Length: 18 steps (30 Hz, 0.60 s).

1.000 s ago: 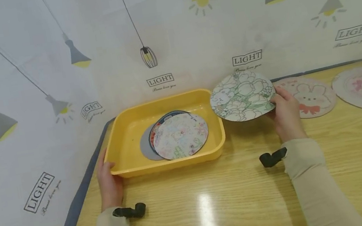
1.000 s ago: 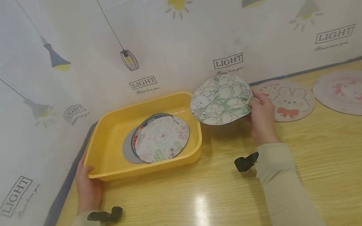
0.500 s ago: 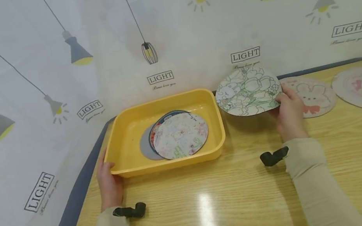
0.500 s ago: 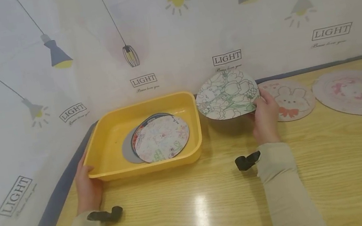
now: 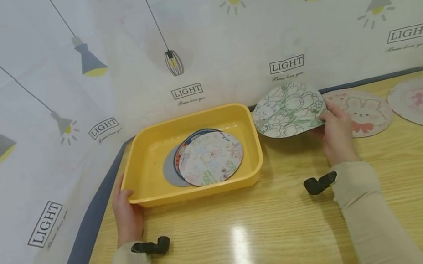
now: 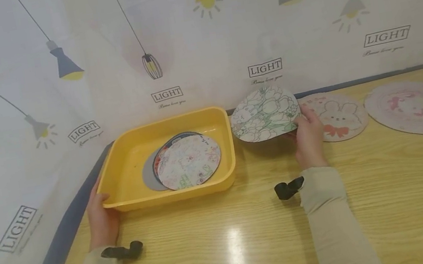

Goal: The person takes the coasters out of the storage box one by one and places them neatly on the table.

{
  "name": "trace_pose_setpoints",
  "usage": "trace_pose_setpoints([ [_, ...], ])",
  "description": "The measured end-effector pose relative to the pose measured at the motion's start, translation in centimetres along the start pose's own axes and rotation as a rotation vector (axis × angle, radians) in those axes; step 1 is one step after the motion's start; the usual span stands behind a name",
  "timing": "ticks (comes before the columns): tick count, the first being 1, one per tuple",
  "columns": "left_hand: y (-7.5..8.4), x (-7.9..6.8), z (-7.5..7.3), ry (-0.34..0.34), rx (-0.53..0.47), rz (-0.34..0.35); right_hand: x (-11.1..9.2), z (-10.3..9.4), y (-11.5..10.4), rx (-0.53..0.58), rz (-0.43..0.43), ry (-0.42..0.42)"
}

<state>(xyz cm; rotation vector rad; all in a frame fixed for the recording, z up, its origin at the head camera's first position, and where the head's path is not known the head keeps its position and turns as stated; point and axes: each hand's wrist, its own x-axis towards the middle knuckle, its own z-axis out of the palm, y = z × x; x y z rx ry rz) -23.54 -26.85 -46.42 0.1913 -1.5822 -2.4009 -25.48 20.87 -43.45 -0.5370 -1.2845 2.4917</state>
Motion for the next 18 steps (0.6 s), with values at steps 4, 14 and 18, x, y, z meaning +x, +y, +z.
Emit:
trace_pose_setpoints([
  [4,0.04,0.06,0.06,-0.007,-0.001,0.005,0.07,-0.11,0.15,-0.011,0.017,-0.023],
  [14,0.18,-0.05,0.07,-0.002,-0.005,-0.002,-0.4,0.04,0.57,-0.147,0.015,-0.054],
  [18,0.16,-0.05,0.04,-0.002,0.002,-0.002,-0.42,0.08,0.76,-0.136,0.013,-0.067],
])
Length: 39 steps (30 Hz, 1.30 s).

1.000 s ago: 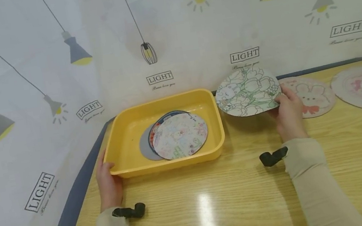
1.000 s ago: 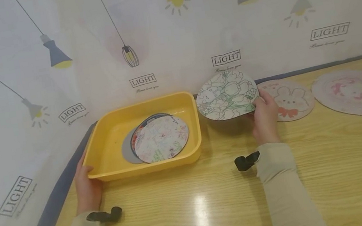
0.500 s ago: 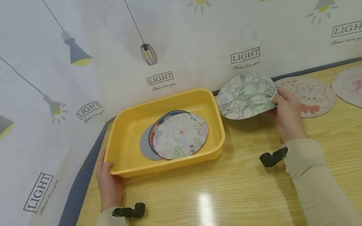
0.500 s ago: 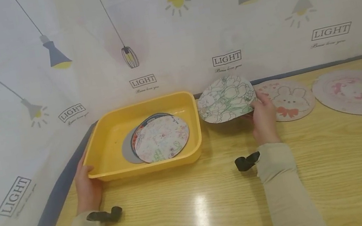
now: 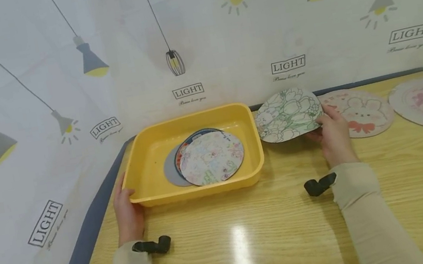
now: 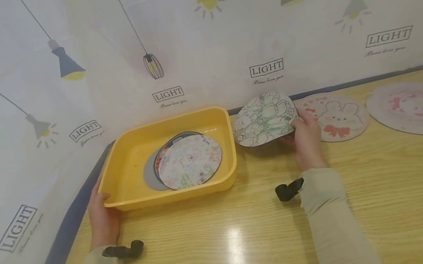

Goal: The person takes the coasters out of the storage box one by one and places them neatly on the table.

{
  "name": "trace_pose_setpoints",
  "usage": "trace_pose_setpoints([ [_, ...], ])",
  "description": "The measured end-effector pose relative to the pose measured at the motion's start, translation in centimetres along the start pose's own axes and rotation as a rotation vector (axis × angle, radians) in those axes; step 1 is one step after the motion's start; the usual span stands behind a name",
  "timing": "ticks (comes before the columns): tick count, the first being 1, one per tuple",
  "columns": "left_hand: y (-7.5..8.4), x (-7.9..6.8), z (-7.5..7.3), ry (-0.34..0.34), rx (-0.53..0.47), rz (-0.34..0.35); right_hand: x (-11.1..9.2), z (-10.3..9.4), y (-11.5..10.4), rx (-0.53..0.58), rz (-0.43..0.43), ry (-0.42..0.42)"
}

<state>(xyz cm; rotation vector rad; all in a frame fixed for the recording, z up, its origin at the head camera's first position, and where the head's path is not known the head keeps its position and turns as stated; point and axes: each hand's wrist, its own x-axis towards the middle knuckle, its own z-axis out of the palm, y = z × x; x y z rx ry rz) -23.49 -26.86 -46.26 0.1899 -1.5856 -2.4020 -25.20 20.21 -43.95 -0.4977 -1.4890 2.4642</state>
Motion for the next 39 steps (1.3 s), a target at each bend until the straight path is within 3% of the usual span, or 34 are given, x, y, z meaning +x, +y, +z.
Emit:
trace_pose_setpoints([
  [11,-0.2,0.0,0.1,-0.001,-0.009,0.007,0.1,-0.4,0.2,0.048,0.076,-0.096],
  [16,-0.1,-0.1,0.1,-0.011,-0.001,0.013,0.2,-0.8,0.5,-0.03,0.111,-0.138],
  [31,0.0,-0.1,-0.1,-0.001,0.002,0.005,0.2,-0.6,0.7,-0.212,0.111,-0.174],
  [39,0.0,-0.1,0.0,-0.01,0.019,0.033,0.2,-1.3,0.4,-0.287,0.113,-0.236],
])
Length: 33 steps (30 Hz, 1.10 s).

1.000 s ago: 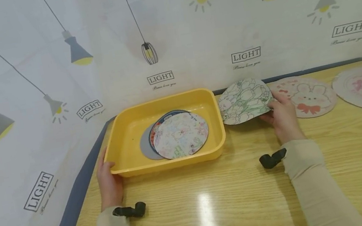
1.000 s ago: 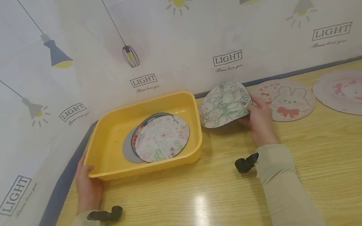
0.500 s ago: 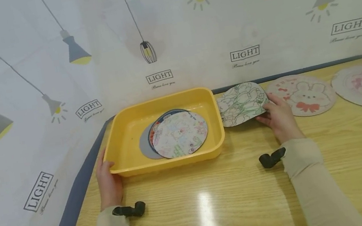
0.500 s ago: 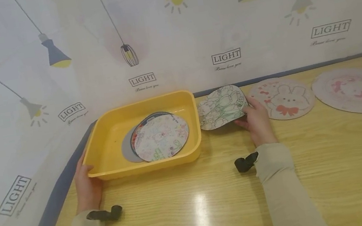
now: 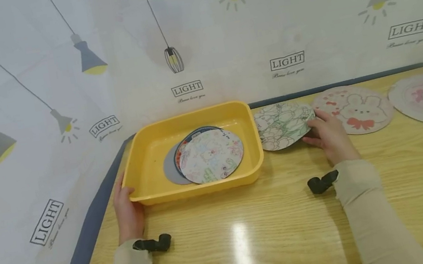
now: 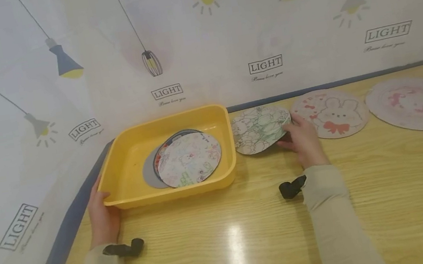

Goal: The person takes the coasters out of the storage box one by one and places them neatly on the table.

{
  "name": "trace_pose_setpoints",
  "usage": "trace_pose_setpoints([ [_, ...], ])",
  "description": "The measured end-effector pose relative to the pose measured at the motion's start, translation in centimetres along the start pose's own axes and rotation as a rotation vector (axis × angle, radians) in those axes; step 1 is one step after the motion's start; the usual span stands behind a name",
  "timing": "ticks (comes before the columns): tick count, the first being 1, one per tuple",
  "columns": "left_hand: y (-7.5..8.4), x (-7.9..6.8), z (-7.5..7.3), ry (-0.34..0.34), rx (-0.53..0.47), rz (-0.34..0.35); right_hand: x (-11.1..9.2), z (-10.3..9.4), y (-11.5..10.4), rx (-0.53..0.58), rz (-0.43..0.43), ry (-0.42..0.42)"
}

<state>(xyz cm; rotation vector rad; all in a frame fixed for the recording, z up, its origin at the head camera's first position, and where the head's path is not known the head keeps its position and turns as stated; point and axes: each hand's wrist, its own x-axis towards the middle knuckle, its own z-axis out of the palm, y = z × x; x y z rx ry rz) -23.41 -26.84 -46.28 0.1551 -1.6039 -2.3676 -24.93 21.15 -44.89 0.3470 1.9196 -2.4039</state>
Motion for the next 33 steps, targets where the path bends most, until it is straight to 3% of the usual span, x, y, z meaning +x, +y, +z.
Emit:
trace_pose_setpoints([
  [5,-0.1,0.1,0.1,0.0,-0.009,0.0,0.2,-0.5,0.0,-0.012,0.004,0.003],
  [15,-0.1,0.1,0.0,0.01,-0.001,-0.001,0.6,-0.7,0.2,-0.176,0.008,0.07],
  [23,-0.1,0.2,0.0,0.015,-0.023,0.001,0.4,-1.2,0.2,-0.16,0.007,0.049],
  [33,-0.1,0.1,0.1,0.013,-0.014,0.004,0.0,-1.4,-0.5,-0.296,0.002,0.05],
])
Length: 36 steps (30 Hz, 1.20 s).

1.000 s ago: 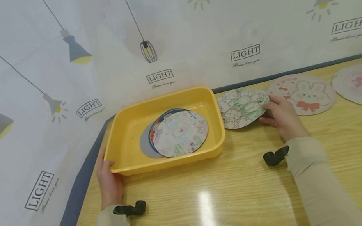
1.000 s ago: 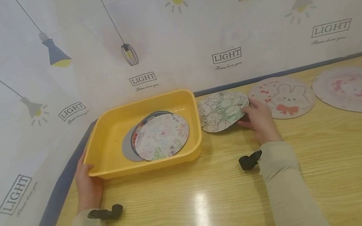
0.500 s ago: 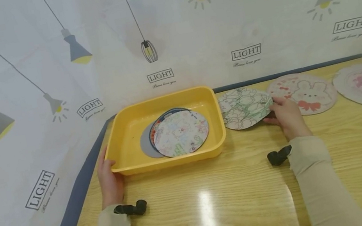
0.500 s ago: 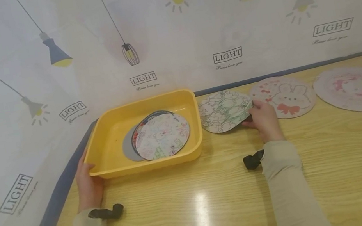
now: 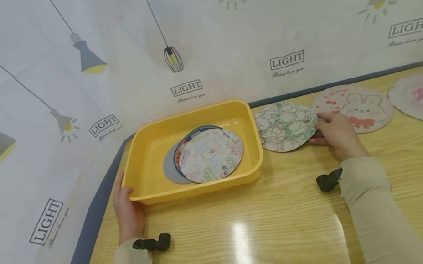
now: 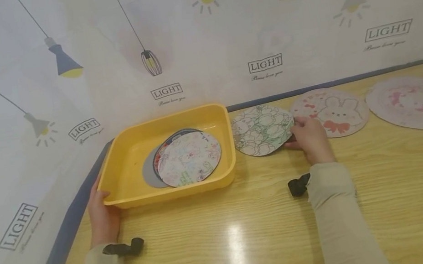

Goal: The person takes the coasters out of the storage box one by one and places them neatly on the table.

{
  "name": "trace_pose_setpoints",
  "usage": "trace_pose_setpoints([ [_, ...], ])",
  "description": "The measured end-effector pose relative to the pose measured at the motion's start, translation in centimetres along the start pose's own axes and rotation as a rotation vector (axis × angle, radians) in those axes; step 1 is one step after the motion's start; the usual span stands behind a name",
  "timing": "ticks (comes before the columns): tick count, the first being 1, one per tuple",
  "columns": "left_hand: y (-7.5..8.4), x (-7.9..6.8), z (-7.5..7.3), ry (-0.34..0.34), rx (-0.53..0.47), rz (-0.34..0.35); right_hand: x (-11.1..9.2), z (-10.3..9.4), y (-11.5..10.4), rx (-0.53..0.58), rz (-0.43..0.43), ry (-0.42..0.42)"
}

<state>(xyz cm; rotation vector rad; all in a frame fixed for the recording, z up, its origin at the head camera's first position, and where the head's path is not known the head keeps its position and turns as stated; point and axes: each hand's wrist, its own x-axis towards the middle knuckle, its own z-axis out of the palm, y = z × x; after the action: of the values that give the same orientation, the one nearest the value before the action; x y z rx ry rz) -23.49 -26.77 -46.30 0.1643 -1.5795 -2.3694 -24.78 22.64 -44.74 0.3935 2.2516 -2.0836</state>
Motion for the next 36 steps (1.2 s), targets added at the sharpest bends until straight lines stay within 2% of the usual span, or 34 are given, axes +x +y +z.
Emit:
trace_pose_setpoints([
  [4,0.07,0.04,0.07,0.003,-0.012,-0.008,0.02,-0.18,-0.16,-0.09,0.002,-0.008],
  [11,0.02,0.09,0.07,0.009,-0.012,-0.007,0.16,-0.61,-0.1,-0.303,-0.056,-0.037],
  [24,0.07,0.06,0.22,0.005,-0.013,-0.012,0.36,-0.75,-0.06,-0.451,-0.059,-0.046],
  [32,0.15,-0.05,0.18,0.011,-0.014,-0.028,0.07,-0.54,-0.41,-0.475,-0.037,-0.07],
  [36,0.15,0.01,0.19,0.011,-0.007,-0.025,0.05,-0.43,-0.54,-0.561,-0.032,-0.089],
])
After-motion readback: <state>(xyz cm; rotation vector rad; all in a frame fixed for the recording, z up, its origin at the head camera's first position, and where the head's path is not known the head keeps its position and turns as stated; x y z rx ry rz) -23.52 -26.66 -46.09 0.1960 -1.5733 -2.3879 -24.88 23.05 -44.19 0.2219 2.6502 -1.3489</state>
